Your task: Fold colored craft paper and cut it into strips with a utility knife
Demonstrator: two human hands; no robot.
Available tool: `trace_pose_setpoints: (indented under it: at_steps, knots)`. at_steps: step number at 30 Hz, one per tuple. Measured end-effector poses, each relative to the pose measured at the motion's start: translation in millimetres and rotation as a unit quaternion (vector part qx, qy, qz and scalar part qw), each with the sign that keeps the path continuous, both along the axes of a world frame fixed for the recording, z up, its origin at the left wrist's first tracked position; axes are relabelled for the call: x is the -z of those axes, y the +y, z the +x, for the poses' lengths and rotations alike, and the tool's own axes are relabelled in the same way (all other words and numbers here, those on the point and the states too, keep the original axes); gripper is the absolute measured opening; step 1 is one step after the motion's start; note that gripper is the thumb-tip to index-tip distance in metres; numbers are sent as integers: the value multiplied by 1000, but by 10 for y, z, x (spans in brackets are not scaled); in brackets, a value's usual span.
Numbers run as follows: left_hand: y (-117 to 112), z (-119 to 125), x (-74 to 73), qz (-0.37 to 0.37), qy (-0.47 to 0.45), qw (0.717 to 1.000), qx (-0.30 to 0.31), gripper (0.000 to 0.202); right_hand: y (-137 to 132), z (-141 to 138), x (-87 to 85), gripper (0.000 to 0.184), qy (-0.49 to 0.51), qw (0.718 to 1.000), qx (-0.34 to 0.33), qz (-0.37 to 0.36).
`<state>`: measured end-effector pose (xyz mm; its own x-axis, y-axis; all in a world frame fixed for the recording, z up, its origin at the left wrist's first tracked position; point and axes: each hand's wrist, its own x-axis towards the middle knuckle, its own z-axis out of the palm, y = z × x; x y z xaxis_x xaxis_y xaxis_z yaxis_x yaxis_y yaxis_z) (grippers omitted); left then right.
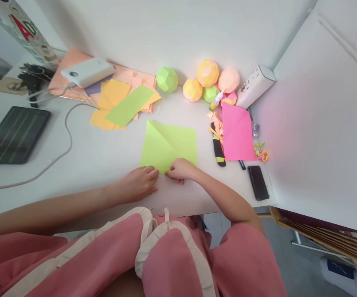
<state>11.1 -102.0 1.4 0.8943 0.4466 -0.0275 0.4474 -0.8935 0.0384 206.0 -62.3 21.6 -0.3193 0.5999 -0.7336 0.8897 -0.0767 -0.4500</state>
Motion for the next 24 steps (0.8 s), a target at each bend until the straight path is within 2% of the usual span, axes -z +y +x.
trace_pose_setpoints:
  at_steps: [9, 12, 16, 20, 22, 24]
  knots:
    - [-5, -2, 90, 10, -12, 1000, 1, 22, 37, 210, -45, 27, -37, 996, 54, -59]
    - [-3, -7, 69, 1, -7, 1000, -2, 22, 12, 393, -58, 25, -44, 994, 75, -64]
    - [-7, 2, 37, -10, 6, 1000, -5, 23, -62, 792, -96, 24, -57, 990, 116, -52]
    - [11, -21, 25, -27, -3, 1000, -8, 28, -227, 1164, -181, 25, -56, 986, 157, 23]
    - [44, -90, 16, -46, -25, 999, 4, 32, -335, 1208, -202, 26, -36, 982, 168, 82]
    - [86, -216, 4, -72, -73, 995, 19, 33, -436, 1129, -180, 24, 8, 976, 161, 146]
